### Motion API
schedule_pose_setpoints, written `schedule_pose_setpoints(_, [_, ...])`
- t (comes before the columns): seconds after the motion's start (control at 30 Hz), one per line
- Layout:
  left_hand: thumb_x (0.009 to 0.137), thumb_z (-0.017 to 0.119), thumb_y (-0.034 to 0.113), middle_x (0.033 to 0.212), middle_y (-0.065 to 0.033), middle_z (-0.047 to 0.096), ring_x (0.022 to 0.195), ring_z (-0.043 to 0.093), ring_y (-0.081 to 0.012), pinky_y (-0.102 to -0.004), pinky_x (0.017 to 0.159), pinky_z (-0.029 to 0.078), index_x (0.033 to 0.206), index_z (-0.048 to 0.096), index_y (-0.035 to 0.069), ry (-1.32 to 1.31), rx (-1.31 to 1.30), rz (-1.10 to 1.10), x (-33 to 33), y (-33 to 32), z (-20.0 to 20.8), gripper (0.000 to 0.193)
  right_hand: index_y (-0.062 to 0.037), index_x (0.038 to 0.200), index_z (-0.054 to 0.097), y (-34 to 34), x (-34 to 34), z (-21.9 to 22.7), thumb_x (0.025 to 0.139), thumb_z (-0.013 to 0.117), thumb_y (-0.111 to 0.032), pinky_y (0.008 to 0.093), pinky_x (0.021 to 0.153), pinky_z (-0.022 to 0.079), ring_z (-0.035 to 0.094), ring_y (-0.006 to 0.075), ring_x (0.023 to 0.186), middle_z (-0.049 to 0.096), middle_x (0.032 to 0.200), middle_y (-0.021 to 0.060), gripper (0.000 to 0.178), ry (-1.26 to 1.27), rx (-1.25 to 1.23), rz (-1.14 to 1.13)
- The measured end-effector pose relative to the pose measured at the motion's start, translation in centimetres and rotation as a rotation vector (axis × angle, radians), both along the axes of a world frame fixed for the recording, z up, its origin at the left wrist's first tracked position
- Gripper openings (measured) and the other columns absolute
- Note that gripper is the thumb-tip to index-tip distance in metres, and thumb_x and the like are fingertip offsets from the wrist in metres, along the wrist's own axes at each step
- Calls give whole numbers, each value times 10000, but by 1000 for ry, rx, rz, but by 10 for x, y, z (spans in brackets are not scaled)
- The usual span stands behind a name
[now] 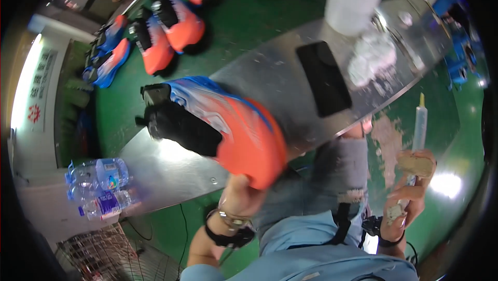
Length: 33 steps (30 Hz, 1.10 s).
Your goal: Applying adhesive to the edges of shoe soles using a syringe-like applicator and a sponge.
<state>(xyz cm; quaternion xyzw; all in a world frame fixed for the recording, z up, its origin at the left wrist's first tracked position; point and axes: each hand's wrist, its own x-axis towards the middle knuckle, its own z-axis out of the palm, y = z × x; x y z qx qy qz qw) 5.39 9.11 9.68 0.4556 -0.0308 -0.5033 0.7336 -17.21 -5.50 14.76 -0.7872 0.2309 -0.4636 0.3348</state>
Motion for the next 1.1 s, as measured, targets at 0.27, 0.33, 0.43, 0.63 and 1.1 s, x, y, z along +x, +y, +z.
schedule_pose_setpoints(0.27, [809, 618, 328, 1188, -84, 502, 1036, 529, -215, -257, 886, 476, 1160, 470, 13, -263, -156, 549, 296, 70, 2, 495, -44, 802, 479, -42, 20, -10, 838, 387, -470, 452, 882, 329, 424, 336, 1045, 368, 1214, 267, 438, 252, -85, -205])
schedule_pose_setpoints(0.33, [821, 595, 315, 1097, -157, 547, 952, 576, -281, -317, 851, 504, 1144, 463, -8, -152, -235, 762, 372, 83, 0, 475, -58, 798, 497, -51, 22, -17, 838, 407, -423, 483, 882, 351, 392, 348, 1091, 368, 1204, 275, 378, 82, 90, -177])
schedule_pose_setpoints(0.43, [815, 592, 297, 1098, -151, 556, 981, 569, -267, -292, 829, 506, 1118, 477, -29, -231, -13, 1154, 443, 91, -18, 460, -44, 810, 489, -56, 26, -29, 837, 407, -381, 505, 901, 349, 402, 345, 1090, 363, 1215, 261, 347, -3, 72, -242])
schedule_pose_setpoints(0.63, [885, 445, 440, 1184, -172, 518, 1080, 517, -241, -320, 953, 401, 1169, 423, -89, -284, 221, 248, 410, 49, -44, 601, -35, 954, 481, -72, 38, -46, 817, 457, -466, 422, 886, 379, 444, 281, 1038, 402, 1157, 199, 453, -22, 166, -210])
schedule_pose_setpoints(1.1, [840, 597, 228, 1203, -64, 519, 1115, 491, -208, -350, 943, 434, 1214, 463, 68, -294, 266, 261, 341, -58, 5, 429, -33, 1074, 392, -81, 18, -31, 730, 568, -531, 369, 882, 332, 410, 235, 1051, 369, 1152, 169, 630, 0, 221, -188])
